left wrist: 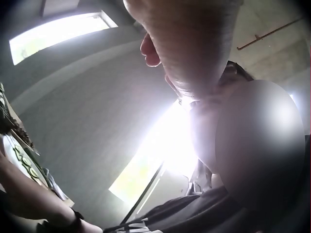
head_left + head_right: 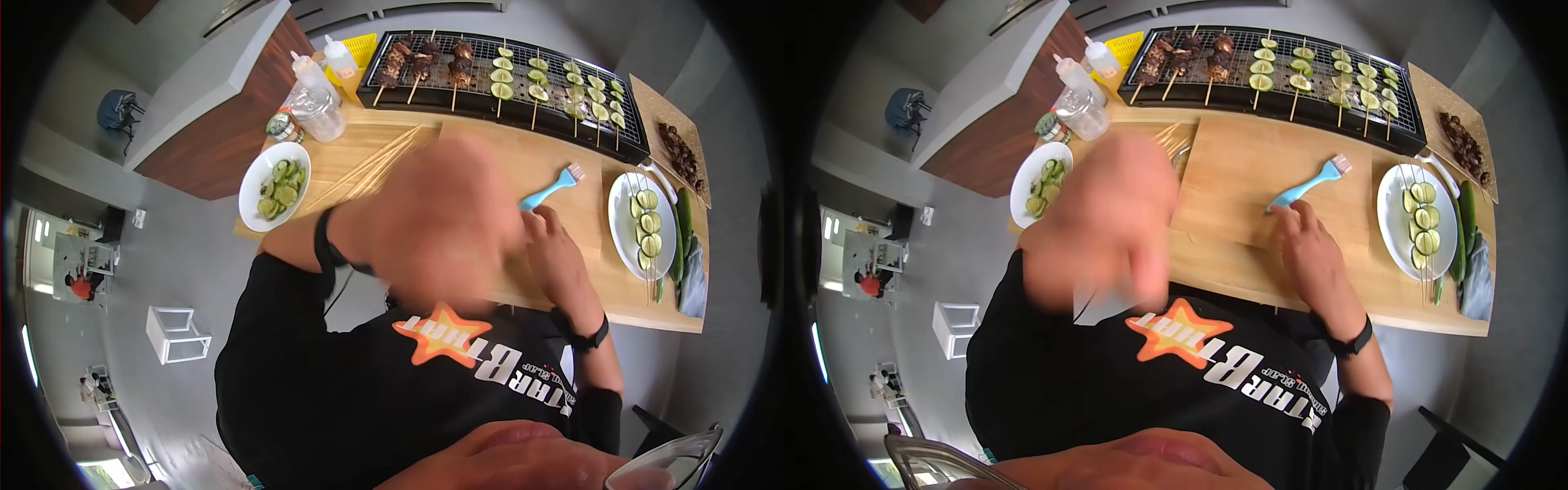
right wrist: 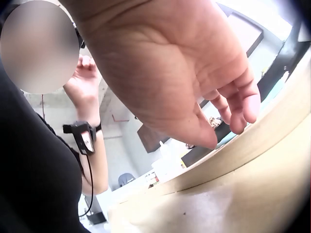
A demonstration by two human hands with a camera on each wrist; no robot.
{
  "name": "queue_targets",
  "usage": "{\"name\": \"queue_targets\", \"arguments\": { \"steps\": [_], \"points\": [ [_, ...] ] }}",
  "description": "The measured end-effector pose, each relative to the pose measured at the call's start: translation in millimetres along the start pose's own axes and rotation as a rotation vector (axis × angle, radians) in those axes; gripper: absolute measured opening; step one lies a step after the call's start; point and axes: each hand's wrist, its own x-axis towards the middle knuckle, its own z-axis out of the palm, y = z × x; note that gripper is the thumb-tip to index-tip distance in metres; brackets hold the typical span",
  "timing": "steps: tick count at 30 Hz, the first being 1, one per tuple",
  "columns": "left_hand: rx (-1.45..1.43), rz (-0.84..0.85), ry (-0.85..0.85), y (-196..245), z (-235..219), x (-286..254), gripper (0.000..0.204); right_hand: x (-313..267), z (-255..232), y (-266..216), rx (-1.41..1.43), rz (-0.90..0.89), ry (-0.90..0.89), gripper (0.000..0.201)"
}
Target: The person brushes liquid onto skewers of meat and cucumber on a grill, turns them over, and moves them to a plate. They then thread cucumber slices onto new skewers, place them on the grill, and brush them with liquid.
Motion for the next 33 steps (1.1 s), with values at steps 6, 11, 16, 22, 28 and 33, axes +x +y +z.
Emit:
{"name": "queue_targets", "arguments": {
  "steps": [6, 11, 16, 22, 28, 33],
  "points": [
    [-0.291, 0.205, 0.311, 39, 50, 17, 0.015, 22, 9, 4, -0.19, -0.174, -0.161, 0.054],
    [-0.176, 0.165, 0.277, 42, 34, 18, 0.012, 37, 13, 7, -0.291, -0.204, -0.234, 0.035],
    [-0.125, 0.02, 0.143, 42, 13, 9, 0.016, 49, 9, 11, -0.381, -0.222, -0.312, 0.016],
    [-0.016, -0.316, 0.018, -17, 28, 20, 0.019, 54, 8, 31, -0.406, -0.273, -0.363, 0.025],
    [-0.846, -1.203, 0.982, -159, 104, -38, 0.03, 66, -5, 32, -0.384, -0.256, -0.38, 0.019],
    [-0.572, -1.351, 1.065, -181, 149, -67, 0.037, 83, -43, 33, -0.285, -0.191, -0.384, 0.011]
  ]
}}
